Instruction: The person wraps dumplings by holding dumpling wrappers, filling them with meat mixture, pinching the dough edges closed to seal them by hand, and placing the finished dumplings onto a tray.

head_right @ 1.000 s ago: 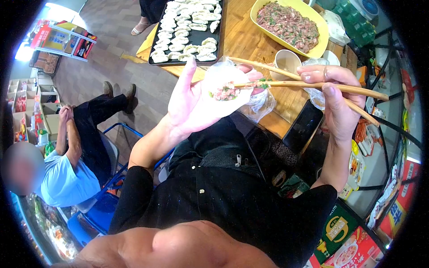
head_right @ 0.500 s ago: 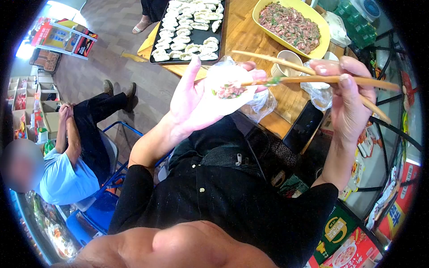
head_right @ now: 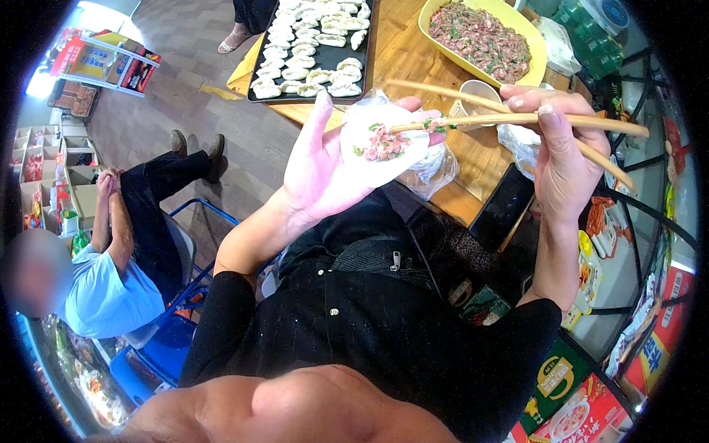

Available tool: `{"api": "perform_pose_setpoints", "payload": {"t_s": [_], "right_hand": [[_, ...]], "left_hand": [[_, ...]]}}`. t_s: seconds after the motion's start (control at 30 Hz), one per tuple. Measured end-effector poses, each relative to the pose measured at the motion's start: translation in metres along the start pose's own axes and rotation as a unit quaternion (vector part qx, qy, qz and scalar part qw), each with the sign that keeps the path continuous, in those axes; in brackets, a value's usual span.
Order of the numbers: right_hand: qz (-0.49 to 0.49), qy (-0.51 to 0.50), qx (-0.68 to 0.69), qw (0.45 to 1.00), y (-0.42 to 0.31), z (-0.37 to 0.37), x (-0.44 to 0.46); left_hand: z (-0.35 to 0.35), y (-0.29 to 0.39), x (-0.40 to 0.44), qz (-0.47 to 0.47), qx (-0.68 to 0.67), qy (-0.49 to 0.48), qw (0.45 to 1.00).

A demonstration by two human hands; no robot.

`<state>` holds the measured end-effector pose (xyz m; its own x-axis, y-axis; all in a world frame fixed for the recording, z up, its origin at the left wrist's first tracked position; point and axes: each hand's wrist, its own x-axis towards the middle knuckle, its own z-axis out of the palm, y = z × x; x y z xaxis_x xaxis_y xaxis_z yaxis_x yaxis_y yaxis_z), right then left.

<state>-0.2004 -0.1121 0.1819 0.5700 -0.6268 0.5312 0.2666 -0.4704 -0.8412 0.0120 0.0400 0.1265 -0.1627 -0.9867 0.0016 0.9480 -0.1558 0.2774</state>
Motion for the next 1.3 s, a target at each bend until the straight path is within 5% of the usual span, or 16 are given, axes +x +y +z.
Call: {"api": "perform_pose_setpoints", "payload": {"t_s": [0.6, 1.03, 1.3], "right_hand": [[0.086, 0.076, -0.035, 0.993, 0.000, 0.001, 0.005], [0.026, 0.017, -0.063, 0.998, -0.022, -0.003, 0.009], [0.090, 0.146, -0.214, 0.962, 0.027, -0.060, 0.050]], "left_hand": [[-0.012, 0.000, -0.001, 0.032, -0.148, -0.012, 0.988], [-0.021, 0.006, -0.010, 0.065, -0.178, -0.026, 0.982], [-0.009, 0.006, -0.017, 0.031, -0.234, 0.013, 0.972]]}}
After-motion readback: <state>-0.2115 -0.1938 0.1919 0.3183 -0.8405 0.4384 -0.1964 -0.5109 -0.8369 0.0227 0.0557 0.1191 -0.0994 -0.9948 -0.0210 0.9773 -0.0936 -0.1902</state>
